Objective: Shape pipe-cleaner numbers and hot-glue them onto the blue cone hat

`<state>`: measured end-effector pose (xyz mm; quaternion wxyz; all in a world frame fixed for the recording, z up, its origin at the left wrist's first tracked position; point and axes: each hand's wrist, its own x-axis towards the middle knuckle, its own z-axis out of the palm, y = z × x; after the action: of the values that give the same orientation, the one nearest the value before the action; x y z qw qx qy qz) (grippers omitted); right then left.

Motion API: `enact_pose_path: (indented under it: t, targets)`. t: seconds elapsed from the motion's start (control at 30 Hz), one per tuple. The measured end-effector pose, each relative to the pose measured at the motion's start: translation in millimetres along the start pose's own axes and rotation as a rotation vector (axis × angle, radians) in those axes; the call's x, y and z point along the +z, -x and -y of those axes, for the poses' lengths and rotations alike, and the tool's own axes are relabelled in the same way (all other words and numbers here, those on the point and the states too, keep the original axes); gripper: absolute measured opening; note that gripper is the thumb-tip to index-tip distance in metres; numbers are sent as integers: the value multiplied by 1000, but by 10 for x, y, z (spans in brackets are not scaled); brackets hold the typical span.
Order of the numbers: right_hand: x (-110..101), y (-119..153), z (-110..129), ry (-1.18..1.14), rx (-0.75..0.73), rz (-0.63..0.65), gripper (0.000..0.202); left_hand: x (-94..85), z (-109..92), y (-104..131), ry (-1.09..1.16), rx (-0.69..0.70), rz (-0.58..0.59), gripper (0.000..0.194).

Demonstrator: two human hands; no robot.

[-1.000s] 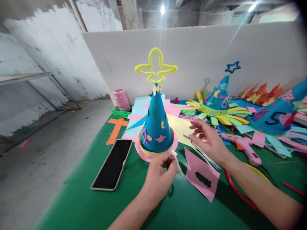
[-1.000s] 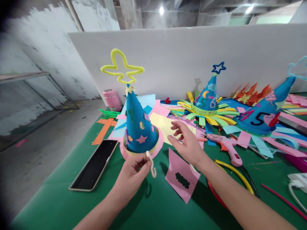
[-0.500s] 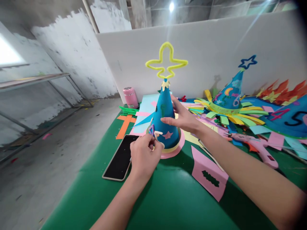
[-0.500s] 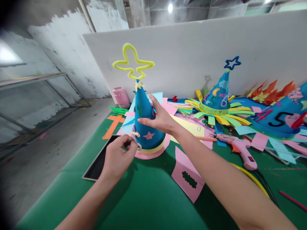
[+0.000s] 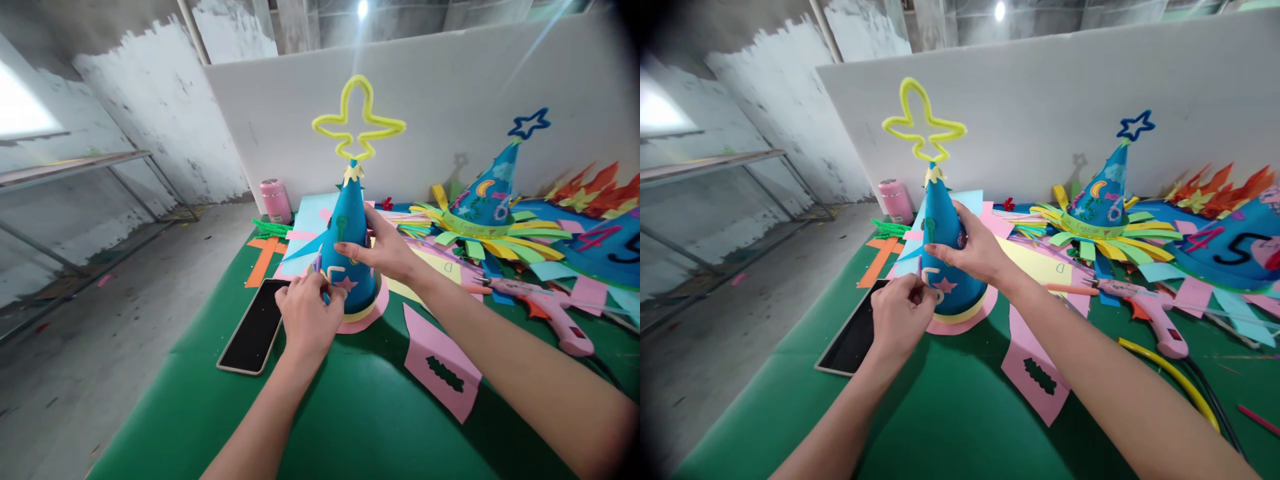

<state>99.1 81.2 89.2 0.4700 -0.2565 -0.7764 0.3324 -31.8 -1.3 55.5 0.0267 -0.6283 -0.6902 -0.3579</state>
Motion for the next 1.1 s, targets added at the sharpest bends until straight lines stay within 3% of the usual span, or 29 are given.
enact_pose_path:
  t: [0.23, 0.77, 1.1]
  targets:
    - [6, -17, -29, 17, -22, 1, 45, 47, -8, -3, -143, 14, -25, 12]
    - [-6, -9, -30, 23, -16, -20, 46, 92, 6, 8, -146, 55, -42, 12]
    - [-114, -24, 55, -12, 36, 68, 33, 102, -7, -2, -136, 36, -48, 12]
